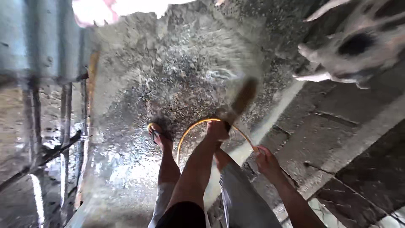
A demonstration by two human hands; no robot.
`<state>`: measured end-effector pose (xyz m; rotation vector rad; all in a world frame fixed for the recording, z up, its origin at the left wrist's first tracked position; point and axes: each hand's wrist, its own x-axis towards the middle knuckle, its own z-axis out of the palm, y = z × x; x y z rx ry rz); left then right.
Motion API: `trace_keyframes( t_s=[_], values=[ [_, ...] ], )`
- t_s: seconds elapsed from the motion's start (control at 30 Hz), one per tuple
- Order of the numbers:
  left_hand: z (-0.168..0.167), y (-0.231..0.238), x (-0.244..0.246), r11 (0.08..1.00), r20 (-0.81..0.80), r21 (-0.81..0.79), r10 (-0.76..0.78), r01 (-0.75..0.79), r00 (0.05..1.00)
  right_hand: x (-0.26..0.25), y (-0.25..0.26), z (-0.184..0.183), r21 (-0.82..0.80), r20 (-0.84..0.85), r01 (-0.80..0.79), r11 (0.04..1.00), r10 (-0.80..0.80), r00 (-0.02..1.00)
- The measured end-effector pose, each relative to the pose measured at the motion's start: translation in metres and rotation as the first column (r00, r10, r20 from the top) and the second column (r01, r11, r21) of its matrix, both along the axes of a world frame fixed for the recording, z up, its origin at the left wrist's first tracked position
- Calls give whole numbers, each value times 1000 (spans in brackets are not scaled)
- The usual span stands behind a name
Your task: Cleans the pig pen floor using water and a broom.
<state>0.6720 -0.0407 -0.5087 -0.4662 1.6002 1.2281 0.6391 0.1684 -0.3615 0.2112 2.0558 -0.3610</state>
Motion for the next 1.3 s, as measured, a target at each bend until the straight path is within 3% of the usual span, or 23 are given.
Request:
trace_keyframes(
  t_s=[0.07,0.13,0.2,0.27,0.3,0.37,0.43,0.5,0.53,0.57,0.67,0.77,0.83,0.9,0.97,1.0,1.03,1.07,1.13,1.17,1.23,1.27,1.3],
  values=[
    [24,0,4,988,-81,12,-150,151,985,-2,-22,17,-6,-50,-20,1000,19,999],
    [61,-21,43,996,15,48,-78,77,997,8,-41,40,-15,-47,-84,996,84,995],
    [85,-72,97,990,177,-10,142,-143,974,17,-61,45,-33,-4,-139,990,138,990],
    [109,-114,164,875,253,-214,479,-435,840,25,-72,46,-37,103,-193,980,196,975],
    [120,-127,192,741,235,-315,666,-593,708,25,-78,43,-51,150,-224,973,229,962],
    [141,-143,214,258,80,-435,965,-863,248,22,-89,31,-79,198,-258,963,269,942],
    [143,-164,190,-144,-71,-475,990,-868,-125,15,-91,19,-96,202,-273,957,287,936],
    [89,-198,163,-276,-54,-364,960,-890,-275,10,-80,14,-106,170,-263,959,278,946],
    [45,-209,136,-265,-42,-333,963,-905,-267,8,-70,8,-109,135,-253,961,266,954],
    [4,-208,99,-161,-15,-348,986,-924,-166,8,-57,1,-114,93,-240,964,251,964],
    [-75,-135,-1,396,116,-353,918,-848,380,7,-25,-13,-79,88,-151,985,158,983],
    [-57,-87,-44,857,178,-236,502,-459,846,-1,-16,-15,-64,96,-112,992,118,988],
    [-29,-94,-33,978,123,-157,156,-136,980,-8,-10,-12,-98,81,-132,986,140,987],
    [7,-104,0,978,167,-206,56,-21,984,-14,-4,-10,-142,55,-145,979,154,987],
    [43,-98,49,920,231,-332,294,-209,928,-23,-2,-8,-168,78,-127,978,141,987],
    [58,-88,73,826,228,-407,505,-390,832,-26,-1,-9,-179,92,-121,976,139,986],
    [68,-77,95,653,172,-467,729,-596,663,-28,0,-12,-191,106,-115,975,137,985],
    [73,-64,112,392,70,-488,908,-780,413,-29,1,-15,-203,116,-113,973,139,983],
    [57,-50,119,-127,-91,-418,991,-899,-98,-30,4,-18,-212,155,-109,971,144,977],
    [36,-54,109,-280,-109,-331,960,-901,-259,-32,6,-19,-208,187,-107,972,147,971],
    [-5,-65,58,-313,-46,-228,949,-922,-311,-31,15,-22,-201,221,-108,974,152,963],
    [-20,-62,14,-220,0,-263,974,-939,-228,-28,23,-27,-201,203,-107,974,149,968],
    [-33,-52,-23,-55,55,-269,996,-962,-72,-24,30,-32,-196,185,-93,976,129,974]
  ],
)
